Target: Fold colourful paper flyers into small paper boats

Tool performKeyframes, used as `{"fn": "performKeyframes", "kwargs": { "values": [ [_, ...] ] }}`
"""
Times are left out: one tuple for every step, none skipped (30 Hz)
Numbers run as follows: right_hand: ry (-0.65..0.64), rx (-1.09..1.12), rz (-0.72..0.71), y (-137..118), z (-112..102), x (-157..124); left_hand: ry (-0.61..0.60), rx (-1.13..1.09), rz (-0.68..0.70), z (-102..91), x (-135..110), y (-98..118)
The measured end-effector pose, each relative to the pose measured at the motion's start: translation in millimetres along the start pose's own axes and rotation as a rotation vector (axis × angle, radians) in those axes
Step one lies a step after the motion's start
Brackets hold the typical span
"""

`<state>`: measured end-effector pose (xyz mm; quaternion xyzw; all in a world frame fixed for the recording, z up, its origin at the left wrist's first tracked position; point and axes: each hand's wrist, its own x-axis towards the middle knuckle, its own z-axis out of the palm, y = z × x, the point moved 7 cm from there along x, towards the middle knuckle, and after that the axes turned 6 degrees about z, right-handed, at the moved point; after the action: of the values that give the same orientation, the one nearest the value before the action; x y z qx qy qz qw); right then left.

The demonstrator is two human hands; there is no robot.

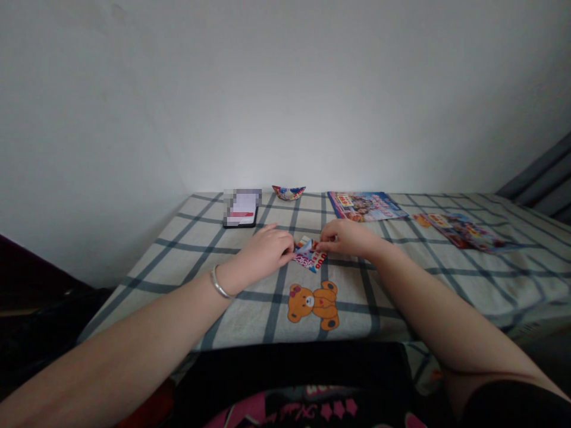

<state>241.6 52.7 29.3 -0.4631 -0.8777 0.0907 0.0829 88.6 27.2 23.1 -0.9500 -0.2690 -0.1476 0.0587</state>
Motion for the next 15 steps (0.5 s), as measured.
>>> {"fn": "performKeyframes", "kwargs": {
  "values": [
    [0.012,0.013,0.021,-0.5,0.1,0.5,0.008,-0.012,-0.012,0.3,0.1,-0.8],
    [0.027,0.027,0.056,-0.3,-0.1,0.9,0.016,-0.027,-0.025,0.7,0.3,-2.0],
    [0.042,0.043,0.101,0.5,-0.4,1.1,0.027,-0.045,-0.040,1.0,0.4,-3.4],
    [0.057,0.062,0.149,1.6,-0.8,1.1,0.039,-0.067,-0.057,1.6,0.4,-5.2],
    [0.070,0.080,0.194,2.5,-1.2,0.7,0.052,-0.092,-0.073,2.3,0.4,-7.0],
    [0.082,0.097,0.231,2.9,-1.8,0.3,0.065,-0.120,-0.085,3.2,0.2,-8.7],
    [0.093,0.110,0.260,3.0,-2.3,-0.1,0.078,-0.146,-0.094,4.1,0.0,-10.1],
    [0.100,0.120,0.282,3.1,-2.6,-0.3,0.092,-0.167,-0.100,4.9,-0.2,-11.3],
    [0.106,0.130,0.302,3.4,-2.6,-0.3,0.105,-0.183,-0.106,5.5,-0.4,-12.2],
    [0.110,0.138,0.319,4.1,-2.2,-0.1,0.115,-0.193,-0.112,6.0,-0.5,-12.9],
    [0.112,0.144,0.335,5.2,-1.3,0.4,0.122,-0.199,-0.118,6.4,-0.6,-13.4],
    [0.113,0.150,0.348,6.8,-0.1,1.1,0.126,-0.201,-0.124,6.6,-0.5,-13.6],
    [0.115,0.156,0.357,8.6,1.4,2.1,0.129,-0.201,-0.129,6.7,-0.3,-13.5],
    [0.115,0.163,0.362,10.5,3.1,3.2,0.130,-0.200,-0.130,6.7,0.0,-13.1],
    [0.114,0.172,0.366,12.7,5.0,4.3,0.131,-0.198,-0.127,6.5,0.2,-12.5]
  ]
}}
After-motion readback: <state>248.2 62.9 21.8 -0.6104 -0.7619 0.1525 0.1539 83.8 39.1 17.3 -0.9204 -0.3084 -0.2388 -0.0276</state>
